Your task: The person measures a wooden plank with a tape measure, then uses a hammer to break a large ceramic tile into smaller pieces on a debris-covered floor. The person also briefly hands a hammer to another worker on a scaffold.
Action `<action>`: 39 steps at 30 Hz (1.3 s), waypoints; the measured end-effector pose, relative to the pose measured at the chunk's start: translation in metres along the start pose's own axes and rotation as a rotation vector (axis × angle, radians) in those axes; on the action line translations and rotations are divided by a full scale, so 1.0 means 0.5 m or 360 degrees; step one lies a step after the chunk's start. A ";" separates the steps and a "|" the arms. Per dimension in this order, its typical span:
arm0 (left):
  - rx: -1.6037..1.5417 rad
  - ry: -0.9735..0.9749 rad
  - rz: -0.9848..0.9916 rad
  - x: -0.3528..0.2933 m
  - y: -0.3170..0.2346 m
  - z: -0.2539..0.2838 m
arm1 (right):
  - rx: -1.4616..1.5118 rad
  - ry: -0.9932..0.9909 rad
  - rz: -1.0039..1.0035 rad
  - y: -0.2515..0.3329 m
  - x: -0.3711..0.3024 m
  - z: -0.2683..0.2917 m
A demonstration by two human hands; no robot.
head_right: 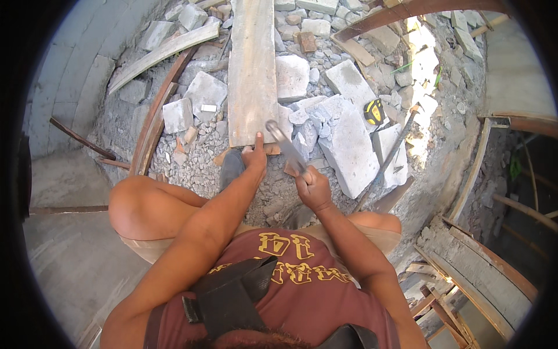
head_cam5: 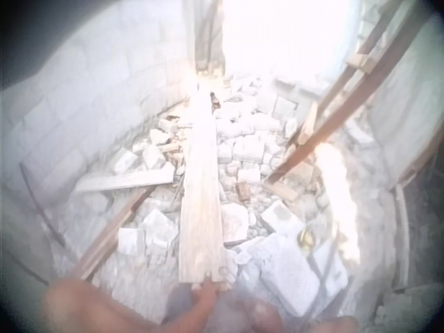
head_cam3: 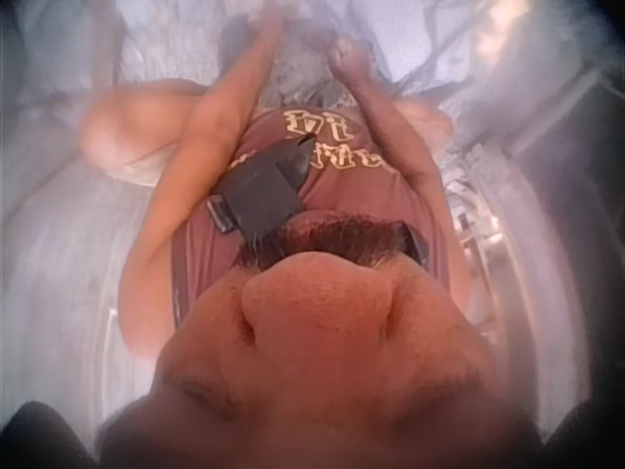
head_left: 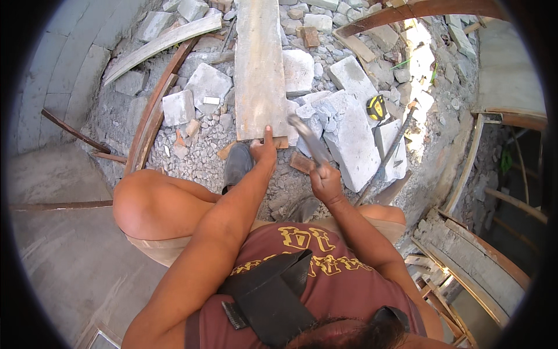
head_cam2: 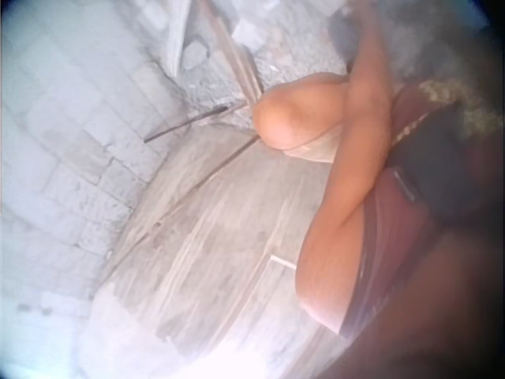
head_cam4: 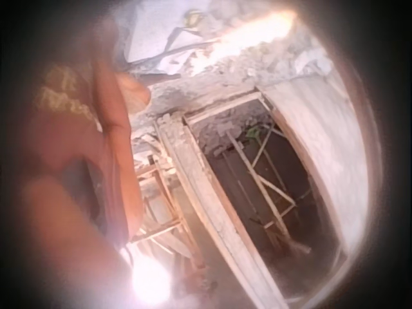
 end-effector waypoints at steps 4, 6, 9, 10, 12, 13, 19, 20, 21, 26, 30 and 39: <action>0.0003 0.0025 -0.0014 -0.001 -0.007 -0.009 | -0.0268 0.0140 -0.0076 -0.012 -0.002 -0.012; 0.0024 -0.0025 -0.0015 -0.001 0.003 -0.002 | 0.0272 -0.0054 0.0040 -0.005 -0.014 -0.001; 0.0091 -0.0048 -0.0057 0.007 0.004 0.000 | 0.0602 -0.0285 0.0162 -0.008 -0.012 0.006; 0.0087 -0.0025 -0.0051 0.009 0.005 -0.002 | 0.0466 -0.0235 0.0105 -0.015 -0.008 -0.001; 0.0071 0.0024 -0.0034 0.008 0.007 -0.006 | -0.0299 0.0265 -0.0477 -0.064 -0.002 -0.037; 0.0077 0.0016 0.0013 0.005 0.011 -0.006 | -0.0405 0.0362 -0.0609 -0.077 -0.002 -0.038; 0.0026 -0.0007 -0.0041 -0.001 0.007 -0.004 | 0.0518 -0.0318 -0.0048 -0.031 0.004 0.008; 0.0030 0.0008 -0.0005 0.002 0.011 -0.004 | 0.0213 -0.0196 0.0010 -0.024 0.002 0.002; 0.0027 0.0017 0.0022 0.005 0.014 -0.004 | -0.0050 -0.0096 0.0126 -0.017 0.009 -0.006; 0.0016 0.0010 -0.0025 0.015 0.018 -0.014 | -0.0192 0.0000 -0.0383 -0.081 0.021 -0.019; 0.0058 -0.0049 0.0026 0.004 0.023 -0.010 | -0.0013 -0.0027 -0.0437 -0.095 0.011 -0.012; 0.0040 0.0057 0.0077 -0.004 0.018 -0.012 | -0.0059 0.0020 -0.0563 -0.116 0.000 -0.014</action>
Point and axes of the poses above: each hand's wrist, its own x-axis towards the middle knuckle, its own z-axis out of the back of the hand, y = z × x, the point moved 6 cm from there along x, towards the middle knuckle, and after that the axes turned 7 degrees about z, right-handed, at the moved point
